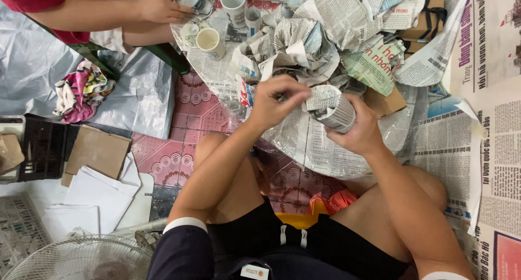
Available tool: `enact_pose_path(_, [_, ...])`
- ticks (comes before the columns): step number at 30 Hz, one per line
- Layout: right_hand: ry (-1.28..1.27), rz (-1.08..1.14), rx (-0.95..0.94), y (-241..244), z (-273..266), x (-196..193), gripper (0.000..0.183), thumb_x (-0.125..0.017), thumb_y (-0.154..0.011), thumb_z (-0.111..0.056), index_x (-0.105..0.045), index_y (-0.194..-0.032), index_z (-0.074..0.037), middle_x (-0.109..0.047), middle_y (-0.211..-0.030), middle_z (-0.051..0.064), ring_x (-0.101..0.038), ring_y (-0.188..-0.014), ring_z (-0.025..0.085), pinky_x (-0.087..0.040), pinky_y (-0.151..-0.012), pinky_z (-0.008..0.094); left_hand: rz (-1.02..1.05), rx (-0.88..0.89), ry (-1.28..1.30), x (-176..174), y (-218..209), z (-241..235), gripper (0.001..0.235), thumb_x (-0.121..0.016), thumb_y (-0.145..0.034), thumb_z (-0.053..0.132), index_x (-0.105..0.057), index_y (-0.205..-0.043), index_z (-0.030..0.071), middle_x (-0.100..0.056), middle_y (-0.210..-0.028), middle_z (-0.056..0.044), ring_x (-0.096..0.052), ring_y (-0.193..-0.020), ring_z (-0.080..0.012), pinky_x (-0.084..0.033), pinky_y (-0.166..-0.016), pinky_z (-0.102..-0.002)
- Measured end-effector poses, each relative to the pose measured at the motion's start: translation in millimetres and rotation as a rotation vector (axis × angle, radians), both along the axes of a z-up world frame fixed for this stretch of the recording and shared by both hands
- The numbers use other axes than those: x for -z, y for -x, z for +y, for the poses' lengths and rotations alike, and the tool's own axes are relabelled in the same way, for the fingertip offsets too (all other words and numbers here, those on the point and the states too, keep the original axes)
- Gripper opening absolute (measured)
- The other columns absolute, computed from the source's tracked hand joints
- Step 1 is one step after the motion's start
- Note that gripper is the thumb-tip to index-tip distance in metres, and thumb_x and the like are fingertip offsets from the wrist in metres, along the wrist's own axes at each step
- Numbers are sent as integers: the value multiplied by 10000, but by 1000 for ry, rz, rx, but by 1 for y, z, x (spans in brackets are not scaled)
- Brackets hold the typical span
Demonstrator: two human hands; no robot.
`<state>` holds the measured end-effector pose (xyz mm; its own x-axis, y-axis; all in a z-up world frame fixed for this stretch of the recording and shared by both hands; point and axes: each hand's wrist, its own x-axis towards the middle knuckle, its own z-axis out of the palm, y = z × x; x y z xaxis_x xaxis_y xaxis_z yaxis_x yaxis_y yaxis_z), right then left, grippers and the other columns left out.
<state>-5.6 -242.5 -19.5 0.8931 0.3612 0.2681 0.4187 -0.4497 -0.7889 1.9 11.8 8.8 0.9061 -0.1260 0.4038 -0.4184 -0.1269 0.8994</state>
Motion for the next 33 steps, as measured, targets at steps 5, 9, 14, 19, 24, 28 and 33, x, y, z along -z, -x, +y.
enact_pose_path(5, [81,-70,-46,-3,0,-4,755,-898,-609,-179,-594,-1285,-34,-704,-1170,168,-719,-1055,319,-566,-902,399,-191,138,-173,-3,2,-7,129,-837,-849,71,-783,-965,55,-734,-894,-79,-690,-822,-207,-550,-755,-343])
enact_pose_path(9, [151,-96,-70,-5,-3,-11,721,-889,-630,-156,-604,-1285,-59,-702,-1181,148,-719,-1047,327,-577,-887,402,-204,190,-385,-4,0,0,118,-791,-859,66,-751,-966,37,-695,-923,-105,-689,-855,-288,-558,-762,-383])
enact_pose_path(14, [222,-108,-99,-8,0,-15,733,-885,-621,-144,-609,-1295,-63,-699,-1175,146,-720,-1023,319,-583,-863,398,-173,163,-632,0,2,1,129,-750,-857,91,-725,-968,30,-667,-965,-131,-695,-856,-324,-554,-734,-431])
enact_pose_path(19, [266,-173,-115,-8,3,-14,768,-889,-602,-144,-615,-1317,-80,-699,-1197,158,-706,-1058,332,-581,-889,417,-39,149,-758,7,3,4,126,-756,-816,118,-746,-930,65,-712,-889,-111,-700,-816,-344,-547,-698,-464])
enact_pose_path(24, [264,-174,-114,-6,2,-12,781,-899,-593,-155,-614,-1316,-81,-698,-1187,154,-705,-1055,330,-582,-893,418,55,215,-492,17,0,10,192,-708,-847,101,-753,-1030,65,-738,-883,-120,-722,-760,-264,-558,-678,-388])
enact_pose_path(28, [204,-187,-121,-8,1,-11,750,-900,-629,-157,-605,-1310,-49,-700,-1194,158,-719,-1044,312,-598,-893,406,313,305,-358,31,-5,11,217,-690,-947,172,-750,-1120,56,-611,-678,-114,-523,-586,-134,-417,-556,-304])
enact_pose_path(33, [-31,-67,30,0,-2,-2,669,-883,-735,-167,-574,-1304,-1,-711,-1179,161,-731,-1066,264,-589,-921,379,341,294,261,49,-6,10,241,-714,-1042,278,-604,-988,70,-578,-785,24,-465,-667,-48,-384,-598,-219])
